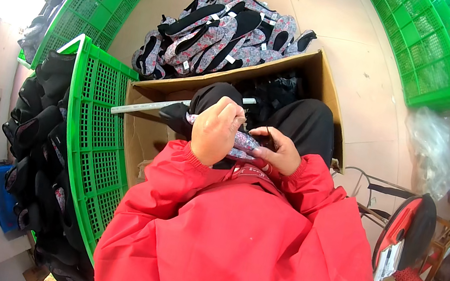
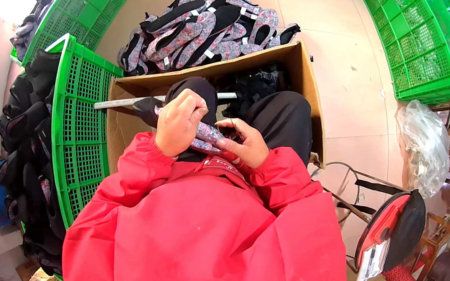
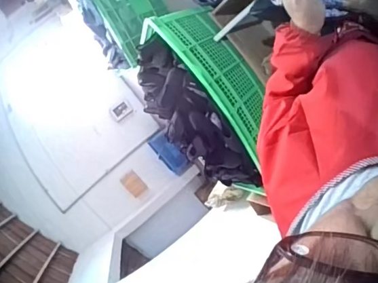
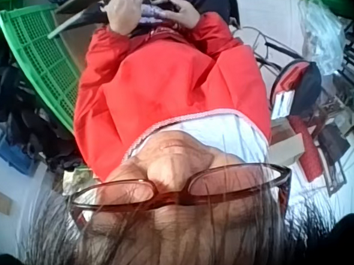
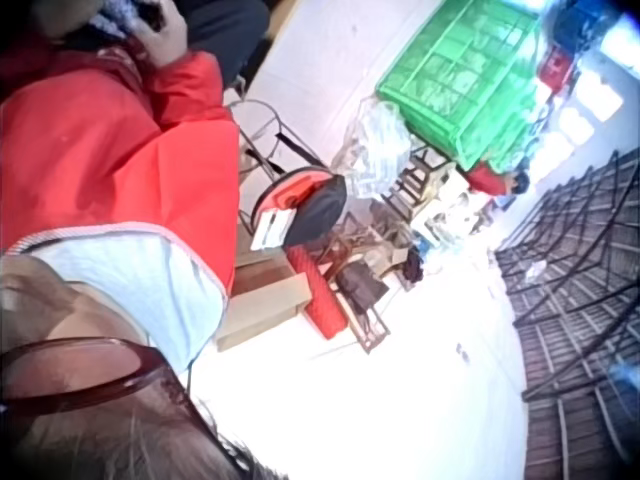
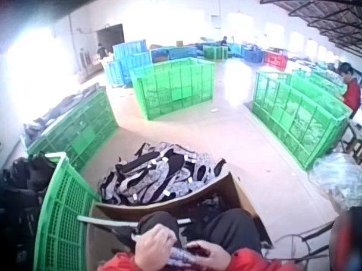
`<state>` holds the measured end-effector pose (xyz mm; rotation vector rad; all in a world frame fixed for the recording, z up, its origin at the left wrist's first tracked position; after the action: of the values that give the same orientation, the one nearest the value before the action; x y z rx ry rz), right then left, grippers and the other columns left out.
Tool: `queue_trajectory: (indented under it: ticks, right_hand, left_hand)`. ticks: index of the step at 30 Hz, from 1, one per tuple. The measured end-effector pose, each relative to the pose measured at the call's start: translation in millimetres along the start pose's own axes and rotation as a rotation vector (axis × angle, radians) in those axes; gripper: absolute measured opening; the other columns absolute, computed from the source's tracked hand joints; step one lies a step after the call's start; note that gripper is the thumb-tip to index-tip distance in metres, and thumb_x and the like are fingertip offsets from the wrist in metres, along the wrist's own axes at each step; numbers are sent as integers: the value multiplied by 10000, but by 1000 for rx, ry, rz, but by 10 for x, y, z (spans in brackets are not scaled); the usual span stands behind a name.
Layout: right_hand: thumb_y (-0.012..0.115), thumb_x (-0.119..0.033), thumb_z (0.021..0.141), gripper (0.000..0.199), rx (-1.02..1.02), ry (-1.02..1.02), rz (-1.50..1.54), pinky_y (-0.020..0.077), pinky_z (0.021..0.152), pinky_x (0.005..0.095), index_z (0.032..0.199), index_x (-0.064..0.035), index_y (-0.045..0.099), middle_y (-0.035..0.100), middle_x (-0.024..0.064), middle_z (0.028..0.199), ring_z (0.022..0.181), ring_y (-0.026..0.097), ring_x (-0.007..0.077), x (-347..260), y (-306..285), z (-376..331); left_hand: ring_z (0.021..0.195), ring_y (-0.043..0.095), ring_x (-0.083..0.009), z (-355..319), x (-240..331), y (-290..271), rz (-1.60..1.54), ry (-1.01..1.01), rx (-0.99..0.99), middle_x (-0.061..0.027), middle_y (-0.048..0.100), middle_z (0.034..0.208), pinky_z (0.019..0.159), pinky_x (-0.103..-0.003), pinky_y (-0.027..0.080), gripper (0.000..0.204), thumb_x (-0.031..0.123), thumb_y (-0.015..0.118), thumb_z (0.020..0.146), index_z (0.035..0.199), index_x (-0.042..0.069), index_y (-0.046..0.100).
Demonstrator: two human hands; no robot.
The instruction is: The person sits on the floor in a workshop and uses small scissors to trim loose threads from the edges of black slippers. They pick up slippers from a cardboard box, perform the trimming, and place the finished items into a green plastic crate.
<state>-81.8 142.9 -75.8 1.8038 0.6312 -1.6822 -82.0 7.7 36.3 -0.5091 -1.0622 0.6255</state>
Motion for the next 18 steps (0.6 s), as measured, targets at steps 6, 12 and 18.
queue_trajectory:
  ticks: [6,12,18]
  right_hand:
    - [525,-299,1001,346,86,116,48,451,734,243,1229,-41,489,625,26,952,780,532,75,157,-147,-41]
    - [595,-126,960,233,97,106,206,445,878,253,1153,-7,540,601,17,995,949,529,73,236,-85,-51]
    - [619,-81,934,171,144,176,185,452,847,238,1079,3,586,608,7,980,923,532,61,325,-101,-20]
  left_hand:
    - [726,594,-341,-29,-71,176,-41,65,-1,-112,562,840,617,-407,465,72,23,612,823,853,39,548]
    - [718,589,-345,-2,-81,327,-37,83,-39,-116,556,833,610,-421,461,63,43,599,839,855,39,539]
    - [736,591,-350,1,-110,358,-41,26,-53,-117,570,831,620,-413,452,58,38,613,839,850,35,556]
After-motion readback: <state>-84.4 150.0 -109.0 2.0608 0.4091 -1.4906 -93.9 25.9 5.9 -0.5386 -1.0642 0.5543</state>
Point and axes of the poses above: each hand's wrist, its own z-axis towards the middle knuckle, its own y-axis out of the palm, x = y × z, the point moved 9 cm from there along z, towards the middle knuckle
